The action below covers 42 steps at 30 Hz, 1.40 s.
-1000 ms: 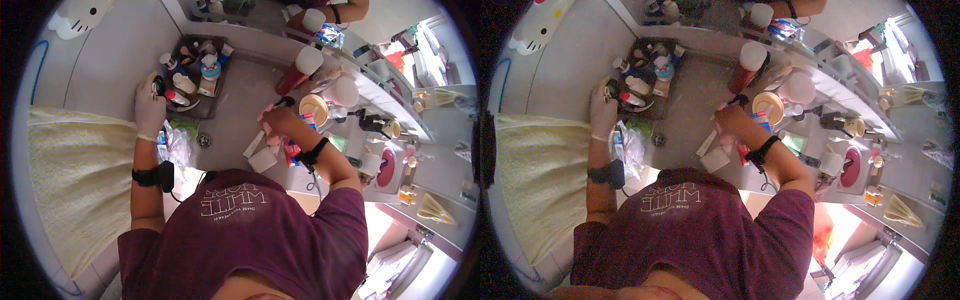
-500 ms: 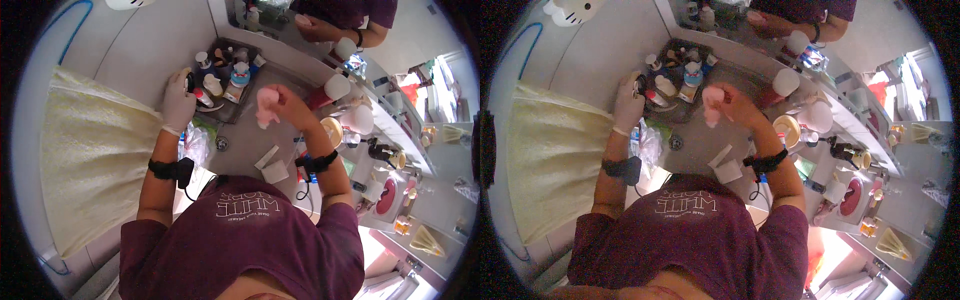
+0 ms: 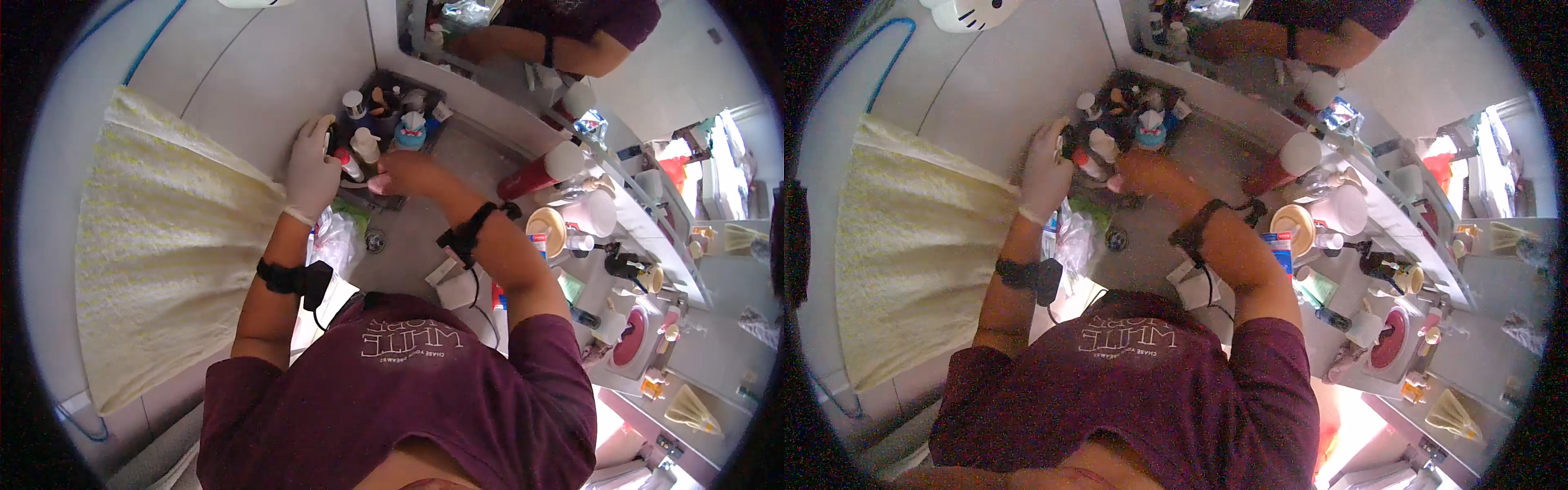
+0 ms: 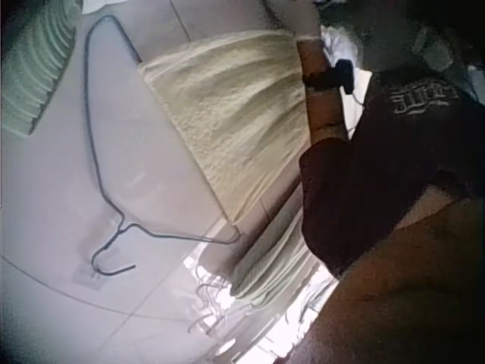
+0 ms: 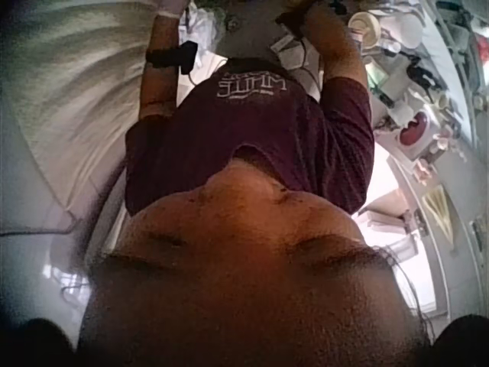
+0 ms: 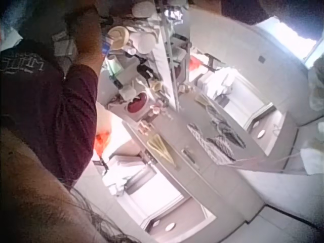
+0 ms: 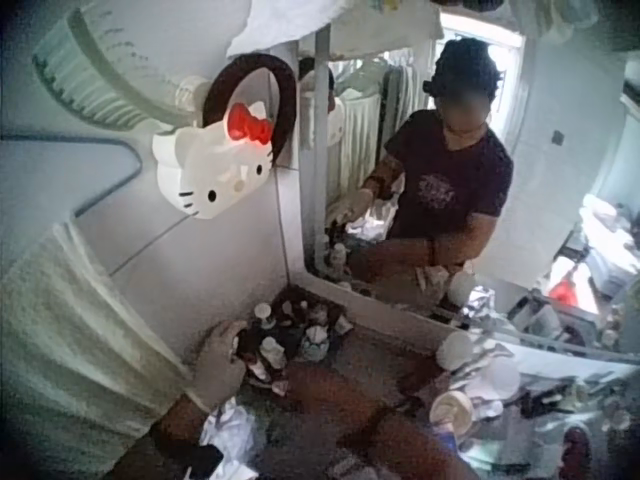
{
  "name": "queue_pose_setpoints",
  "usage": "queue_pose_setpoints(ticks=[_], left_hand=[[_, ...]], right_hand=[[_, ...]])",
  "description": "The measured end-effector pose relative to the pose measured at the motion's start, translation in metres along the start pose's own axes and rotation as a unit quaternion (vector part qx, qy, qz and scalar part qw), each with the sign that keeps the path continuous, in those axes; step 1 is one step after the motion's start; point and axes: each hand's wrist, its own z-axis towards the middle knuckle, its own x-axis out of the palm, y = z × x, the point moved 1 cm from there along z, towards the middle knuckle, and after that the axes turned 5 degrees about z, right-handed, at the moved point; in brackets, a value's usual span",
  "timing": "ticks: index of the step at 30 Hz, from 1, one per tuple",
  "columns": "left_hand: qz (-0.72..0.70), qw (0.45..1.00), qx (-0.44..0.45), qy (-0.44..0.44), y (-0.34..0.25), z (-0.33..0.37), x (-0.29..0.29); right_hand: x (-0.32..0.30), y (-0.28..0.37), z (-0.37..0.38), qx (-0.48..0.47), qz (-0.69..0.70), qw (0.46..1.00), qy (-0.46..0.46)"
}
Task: Organizing and cleaning a bathroom counter by moving toiletries and wiping the surface.
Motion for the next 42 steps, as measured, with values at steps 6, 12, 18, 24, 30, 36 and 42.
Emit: queue_pose_setpoints(ticks=[6,12,18,24,30,36,42], left_hand=[[0.037,0.999,-0.018,0.015,-0.005,0.0,0.0],[0.028,0.999,-0.028,0.031,-0.003,0.001,-0.002],[0.041,0.999,-0.005,0.025,-0.005,0.003,-0.002],[0.044,0.998,-0.003,0.045,0.003,0.003,0.001],[0.065,0.998,0.015,0.018,0.001,0.003,0.004],[0.047,0.998,-0.006,0.039,-0.003,0.002,-0.002],[0.063,0.997,-0.02,0.033,-0.006,0.002,0.0]], right_hand=[[0.058,-0.003,0.044,0.019,-0.044,0.993,-0.107],[0.042,0.023,0.019,-0.043,0.201,0.964,-0.17],[0.058,-0.006,-0.006,0.011,0.196,0.952,-0.237],[0.028,-0.066,-0.083,0.031,0.242,0.969,-0.026],[0.121,-0.081,-0.15,-0.068,-0.158,0.984,0.04],[0.086,-0.062,-0.153,0.01,-0.119,0.985,0.125],[-0.001,-0.021,-0.11,0.065,-0.056,0.987,-0.139]])
